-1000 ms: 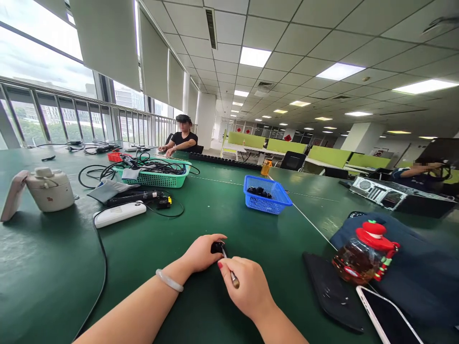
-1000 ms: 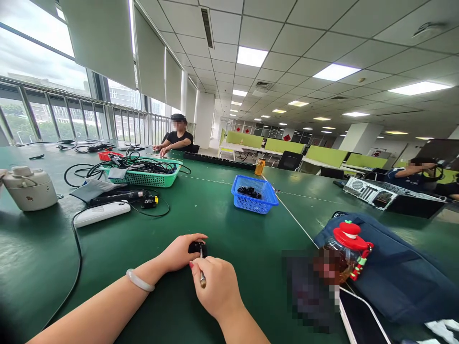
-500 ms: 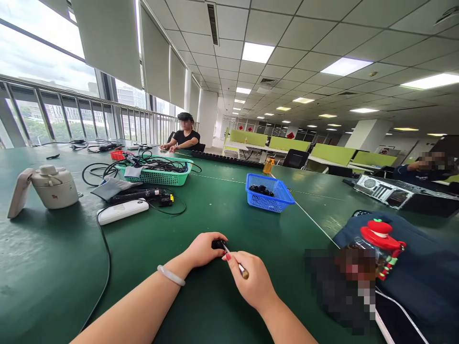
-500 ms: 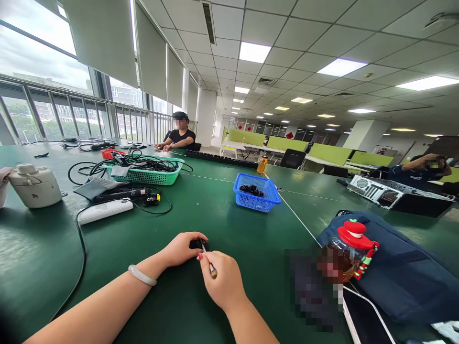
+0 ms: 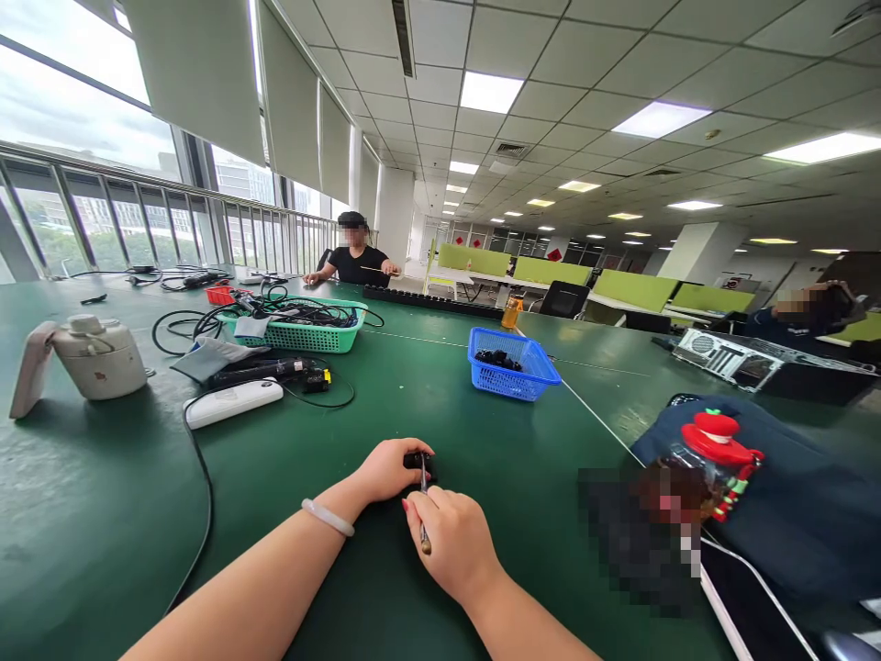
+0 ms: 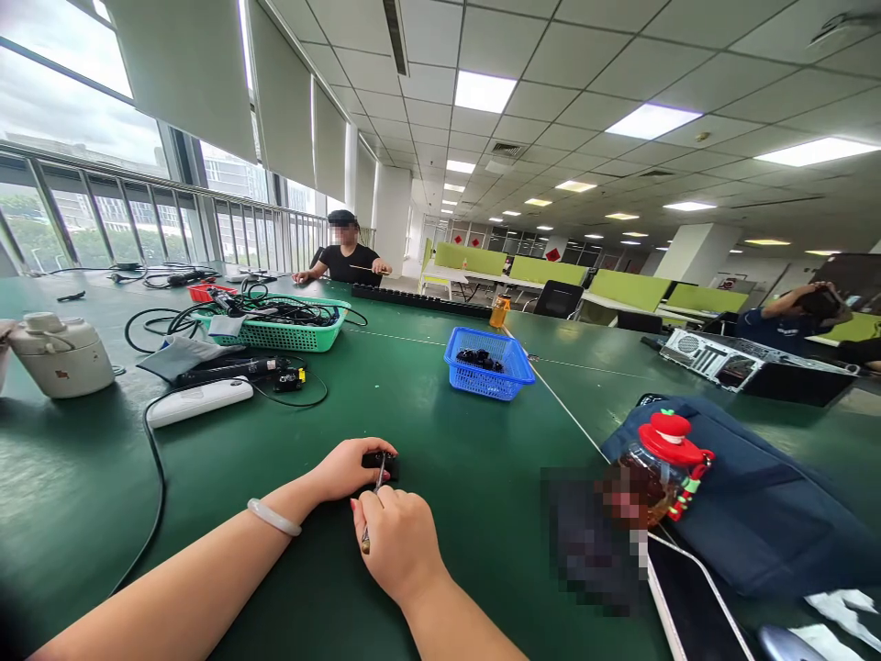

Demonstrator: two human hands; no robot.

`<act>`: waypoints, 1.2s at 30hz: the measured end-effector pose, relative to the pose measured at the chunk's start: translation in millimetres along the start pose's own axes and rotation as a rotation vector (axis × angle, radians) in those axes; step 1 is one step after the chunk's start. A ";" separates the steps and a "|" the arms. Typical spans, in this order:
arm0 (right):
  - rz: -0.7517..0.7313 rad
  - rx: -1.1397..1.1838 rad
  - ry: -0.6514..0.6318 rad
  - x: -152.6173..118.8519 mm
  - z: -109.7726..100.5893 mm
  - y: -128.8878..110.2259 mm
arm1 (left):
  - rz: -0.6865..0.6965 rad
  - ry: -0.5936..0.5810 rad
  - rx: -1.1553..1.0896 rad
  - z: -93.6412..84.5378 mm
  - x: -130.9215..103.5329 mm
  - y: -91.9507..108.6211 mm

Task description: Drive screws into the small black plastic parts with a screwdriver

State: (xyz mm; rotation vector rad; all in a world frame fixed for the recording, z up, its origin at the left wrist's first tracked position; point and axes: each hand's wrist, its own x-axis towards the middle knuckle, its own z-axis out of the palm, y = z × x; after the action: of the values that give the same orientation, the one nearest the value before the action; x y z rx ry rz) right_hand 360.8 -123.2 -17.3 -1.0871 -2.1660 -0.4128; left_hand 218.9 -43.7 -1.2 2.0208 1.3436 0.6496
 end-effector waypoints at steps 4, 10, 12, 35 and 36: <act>-0.004 0.020 0.015 0.0 1.0 -1.7 | 0.005 0.013 -0.002 -0.5 -1.3 1.1; 0.230 0.415 -0.015 4.2 -10.6 16.6 | 0.040 0.002 -0.031 0.5 -0.9 -5.6; 0.424 0.636 -0.032 5.8 -11.7 31.1 | 0.049 -0.008 -0.035 0.6 -0.4 -6.9; 0.068 0.086 -0.034 1.8 -2.2 -2.8 | 0.023 -0.003 0.002 2.7 1.6 -6.4; 0.102 0.146 -0.046 2.8 -5.5 -0.6 | 0.028 -0.003 0.000 2.5 1.6 -6.6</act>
State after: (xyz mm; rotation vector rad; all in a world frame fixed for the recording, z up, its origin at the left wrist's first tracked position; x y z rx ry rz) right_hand 361.4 -124.9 -11.4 -1.1291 -2.1336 -0.1823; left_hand 217.1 -40.8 -7.6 2.0434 1.3163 0.6590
